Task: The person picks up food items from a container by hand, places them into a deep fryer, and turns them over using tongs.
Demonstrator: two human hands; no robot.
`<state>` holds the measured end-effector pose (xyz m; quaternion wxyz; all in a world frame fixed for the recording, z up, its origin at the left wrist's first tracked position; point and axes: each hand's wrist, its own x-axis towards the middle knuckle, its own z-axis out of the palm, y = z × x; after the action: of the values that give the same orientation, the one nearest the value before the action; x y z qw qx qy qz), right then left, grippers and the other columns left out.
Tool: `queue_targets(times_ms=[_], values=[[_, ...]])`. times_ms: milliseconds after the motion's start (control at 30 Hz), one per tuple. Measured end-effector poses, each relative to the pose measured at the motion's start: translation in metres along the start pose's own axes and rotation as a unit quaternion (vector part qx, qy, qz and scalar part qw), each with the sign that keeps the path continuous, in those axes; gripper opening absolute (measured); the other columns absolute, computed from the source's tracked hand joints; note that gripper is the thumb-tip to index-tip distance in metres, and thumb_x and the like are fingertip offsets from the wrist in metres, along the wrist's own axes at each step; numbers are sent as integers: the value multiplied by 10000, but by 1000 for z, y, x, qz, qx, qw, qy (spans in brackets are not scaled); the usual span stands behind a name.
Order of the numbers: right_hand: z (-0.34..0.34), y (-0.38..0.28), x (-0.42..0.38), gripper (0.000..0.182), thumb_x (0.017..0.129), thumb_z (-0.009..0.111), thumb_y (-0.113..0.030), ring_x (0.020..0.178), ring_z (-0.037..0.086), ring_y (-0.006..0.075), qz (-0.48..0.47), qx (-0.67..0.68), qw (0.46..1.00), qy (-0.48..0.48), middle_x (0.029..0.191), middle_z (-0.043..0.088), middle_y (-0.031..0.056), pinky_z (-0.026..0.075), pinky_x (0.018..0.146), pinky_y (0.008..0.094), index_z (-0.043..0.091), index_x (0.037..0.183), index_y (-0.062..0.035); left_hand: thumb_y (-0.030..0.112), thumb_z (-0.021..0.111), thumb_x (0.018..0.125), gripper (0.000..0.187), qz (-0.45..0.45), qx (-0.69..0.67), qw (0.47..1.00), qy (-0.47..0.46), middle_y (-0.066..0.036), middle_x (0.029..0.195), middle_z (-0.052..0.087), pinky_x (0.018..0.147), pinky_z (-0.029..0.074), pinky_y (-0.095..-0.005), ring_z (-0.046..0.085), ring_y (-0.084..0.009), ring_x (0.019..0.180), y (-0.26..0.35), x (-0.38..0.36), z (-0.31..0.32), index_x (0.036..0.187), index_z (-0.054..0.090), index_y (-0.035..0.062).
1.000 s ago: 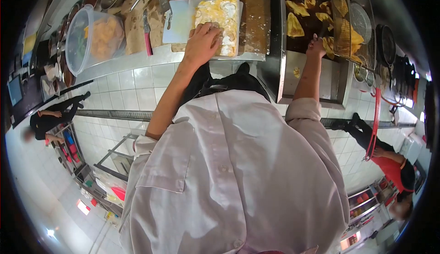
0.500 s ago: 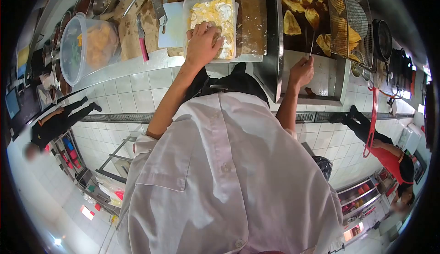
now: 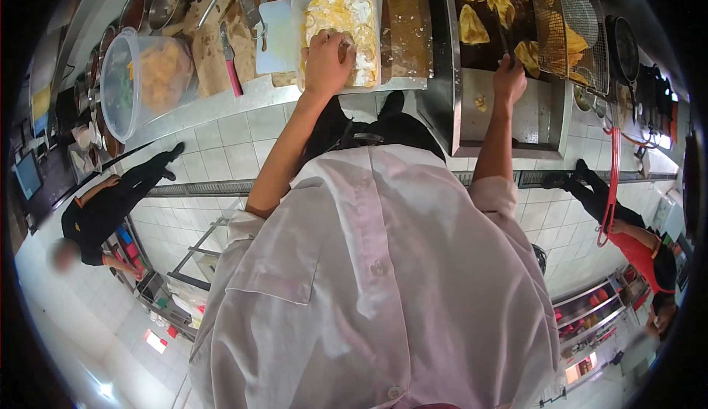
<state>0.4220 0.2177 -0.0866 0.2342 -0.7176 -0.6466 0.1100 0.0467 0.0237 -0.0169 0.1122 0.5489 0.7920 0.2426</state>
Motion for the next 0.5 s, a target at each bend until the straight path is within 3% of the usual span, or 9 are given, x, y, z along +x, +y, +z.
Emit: queue_targets(times_ms=[67, 100, 200, 300, 400, 500], values=[[14, 16, 15, 405, 1015, 608, -372, 971, 736, 429, 7, -43, 999, -3, 986, 775, 206, 565, 844, 522, 714, 1231, -46, 310, 727, 918, 330, -19, -7, 1000, -22, -196, 1184, 645, 973, 382, -566, 565, -404, 1200, -1, 1, -1, 1105, 703, 39], [12, 16, 18, 418, 1008, 614, -376, 1012, 727, 433, 30, -32, 999, -8, 1024, 772, 210, 553, 867, 533, 711, 1240, -41, 249, 720, 922, 288, -23, 2, 1000, 2, -191, 1114, 668, 910, 446, -538, 623, -395, 1088, 7, 1, -9, 1089, 680, 17], [-5, 11, 2, 420, 1009, 615, -373, 1004, 726, 440, 15, 21, 999, 19, 1033, 771, 217, 554, 859, 524, 714, 1252, -44, 188, 705, 951, 233, -85, -173, 981, -1, -175, 1015, 682, 784, 507, -445, 673, -338, 922, 8, 2, -21, 1081, 652, 2], [-18, 8, -29, 461, 1026, 624, -404, 967, 742, 424, 38, 54, 997, 38, 980, 776, 207, 566, 849, 486, 705, 1274, -23, 167, 679, 999, 209, -119, -296, 947, 20, -118, 902, 671, 670, 509, -342, 656, -223, 769, 2, 0, -23, 1106, 624, -4], [-27, 15, -62, 475, 1042, 629, -411, 946, 759, 384, 67, 119, 990, 37, 963, 779, 195, 576, 833, 445, 695, 1291, -12, 194, 669, 1028, 244, -160, -398, 903, 42, -70, 909, 668, 697, 502, -293, 633, -142, 794, -5, 3, -22, 1145, 597, -7], [-44, 8, -88, 454, 1058, 625, -393, 933, 770, 348, 85, 138, 986, 27, 964, 783, 184, 579, 813, 412, 694, 1286, -7, 200, 668, 1042, 210, -208, -404, 890, 34, -23, 978, 673, 764, 500, -293, 620, -134, 838, -6, 10, -29, 1167, 612, 41]])
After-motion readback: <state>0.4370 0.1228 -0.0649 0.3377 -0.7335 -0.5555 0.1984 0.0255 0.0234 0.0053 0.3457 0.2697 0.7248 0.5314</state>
